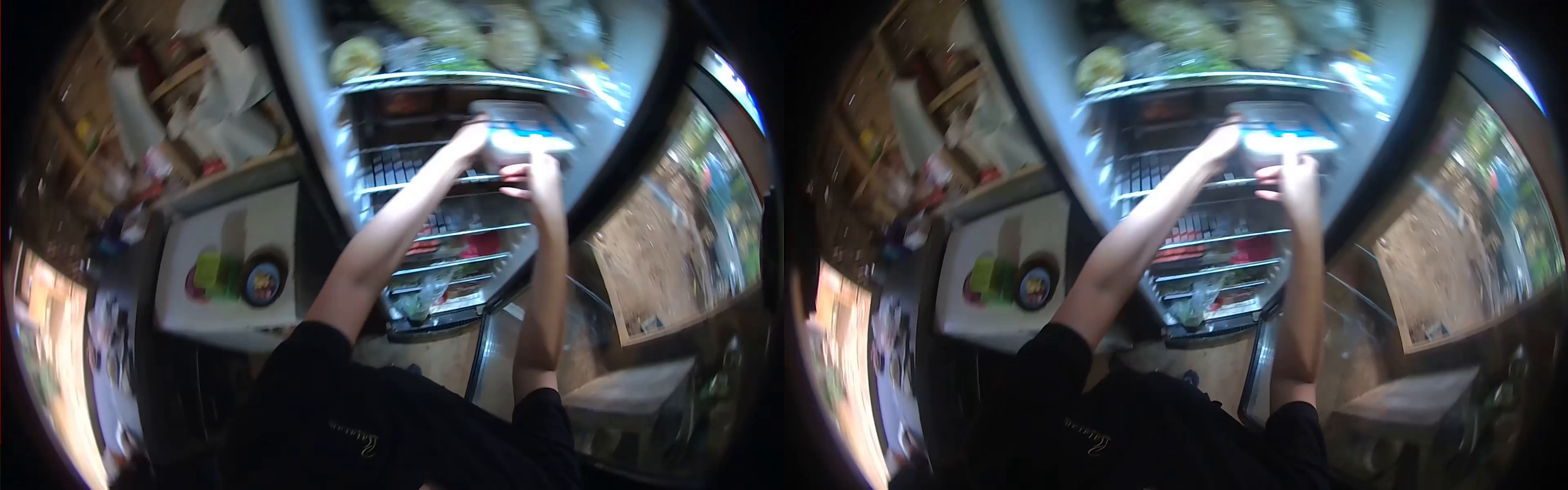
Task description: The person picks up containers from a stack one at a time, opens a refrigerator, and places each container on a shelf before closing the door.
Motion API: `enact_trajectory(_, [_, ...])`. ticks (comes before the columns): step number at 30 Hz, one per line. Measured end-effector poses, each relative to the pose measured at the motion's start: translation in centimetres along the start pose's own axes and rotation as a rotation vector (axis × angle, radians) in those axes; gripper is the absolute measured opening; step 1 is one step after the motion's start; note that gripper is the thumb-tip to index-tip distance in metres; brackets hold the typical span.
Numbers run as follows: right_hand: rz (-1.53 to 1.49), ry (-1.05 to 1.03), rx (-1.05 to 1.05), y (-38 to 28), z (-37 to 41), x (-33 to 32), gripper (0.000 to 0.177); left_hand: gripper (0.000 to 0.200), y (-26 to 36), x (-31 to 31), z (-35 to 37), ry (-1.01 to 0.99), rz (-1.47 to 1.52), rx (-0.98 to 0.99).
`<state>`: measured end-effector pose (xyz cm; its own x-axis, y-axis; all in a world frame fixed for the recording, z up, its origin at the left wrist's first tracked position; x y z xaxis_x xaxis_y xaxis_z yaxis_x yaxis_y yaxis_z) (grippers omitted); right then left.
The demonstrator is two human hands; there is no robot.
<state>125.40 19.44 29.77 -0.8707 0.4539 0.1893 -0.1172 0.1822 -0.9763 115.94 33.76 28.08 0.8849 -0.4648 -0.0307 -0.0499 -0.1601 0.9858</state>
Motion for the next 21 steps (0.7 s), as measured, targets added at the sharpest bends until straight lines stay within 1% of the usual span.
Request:
enact_trajectory(1, [0.032,0.006,-0.023,0.3,0.0,0.1,0.061,0.042,-1.0,-0.2,-1.0,-0.056,-0.076,0.014])
enact_trajectory(2, [0.011,0.003,-0.027,1.2,-0.4,0.0,0.06,0.044,-0.9,-0.1,-1.3,-0.022,-0.044,-0.062])
enact_trajectory(3, [-0.001,0.002,-0.016,1.0,0.3,0.4,0.057,0.053,-3.2,0.1,-3.3,-0.085,-0.01,0.007])
enact_trajectory(4, [0.021,0.086,-0.009,1.1,0.7,1.2,0.054,0.064,-2.9,0.2,-3.1,0.046,-0.021,-0.132])
enact_trajectory(5, [-0.005,0.14,0.005,1.1,1.4,2.0,0.053,0.074,-2.5,0.0,-2.2,0.129,-0.121,-0.12])
enact_trajectory(6, [-0.055,0.142,-0.048,1.5,2.4,2.5,0.076,0.072,-2.5,-0.5,-0.5,0.107,-0.058,-0.079])
enact_trajectory(7, [-0.104,0.213,-0.15,2.0,3.6,3.5,0.067,0.072,1.1,-2.0,4.8,0.063,0.01,-0.04])
enact_trajectory(8, [-0.127,0.366,-0.283,2.6,5.4,5.1,0.053,0.067,1.0,-2.5,7.7,0.213,-0.032,0.012])
enact_trajectory(9, [-0.166,0.473,-0.471,4.4,6.9,6.0,0.035,0.06,-0.1,-3.0,9.5,0.17,0.096,0.13])
enact_trajectory(10, [-0.225,0.526,-0.553,5.7,8.9,7.6,0.022,0.044,-0.4,-3.9,13.6,0.168,0.255,0.27])
enact_trajectory(11, [-0.208,0.475,-0.645,7.9,10.8,8.6,0.015,0.034,0.7,-6.0,18.4,0.195,0.203,0.304])
enact_trajectory(12, [-0.178,0.413,-0.679,10.0,13.0,10.4,0.011,0.03,0.0,-8.0,22.1,0.216,0.132,0.378])
enact_trajectory(13, [-0.167,0.279,-0.72,12.1,15.1,12.4,0.01,0.029,-1.8,-10.5,25.9,0.255,0.004,0.406])
enact_trajectory(14, [-0.204,0.136,-0.657,14.2,17.4,14.6,0.009,0.033,-3.5,-13.3,29.3,0.336,-0.189,0.457])
enact_trajectory(15, [-0.311,0.012,-0.508,16.2,19.1,16.8,0.01,0.024,-5.7,-16.0,31.8,0.49,-0.275,0.489])
enact_trajectory(16, [-0.356,-0.057,-0.306,17.7,20.7,19.1,0.011,0.027,-7.5,-17.8,34.3,0.622,-0.088,0.35])
enact_trajectory(17, [-0.291,-0.169,-0.301,17.7,21.7,22.1,0.013,0.03,-9.2,-20.3,36.1,0.77,-0.053,0.224])
enact_trajectory(18, [-0.35,-0.324,-0.21,19.4,22.0,24.1,0.015,0.034,-10.9,-23.3,37.7,0.897,0.013,0.094])
enact_trajectory(19, [-0.358,-0.445,-0.174,20.8,21.9,26.5,0.017,0.035,-11.9,-26.3,39.3,1.001,0.023,0.046])
enact_trajectory(21, [-0.376,-0.639,-0.042,21.1,21.4,32.0,0.021,0.041,-14.0,-32.0,42.2,1.202,0.07,-0.072])
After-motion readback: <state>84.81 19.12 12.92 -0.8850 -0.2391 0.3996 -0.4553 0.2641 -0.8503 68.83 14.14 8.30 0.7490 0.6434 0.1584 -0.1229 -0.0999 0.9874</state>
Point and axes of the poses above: each hand's wrist, its own z-axis away from the middle knuckle, its own x-axis out of the palm, y = z × x, the point moved 1 cm from there along -z, towards the middle knuckle, and after that the axes turned 10 degrees about -z, right-handed, at the moved point
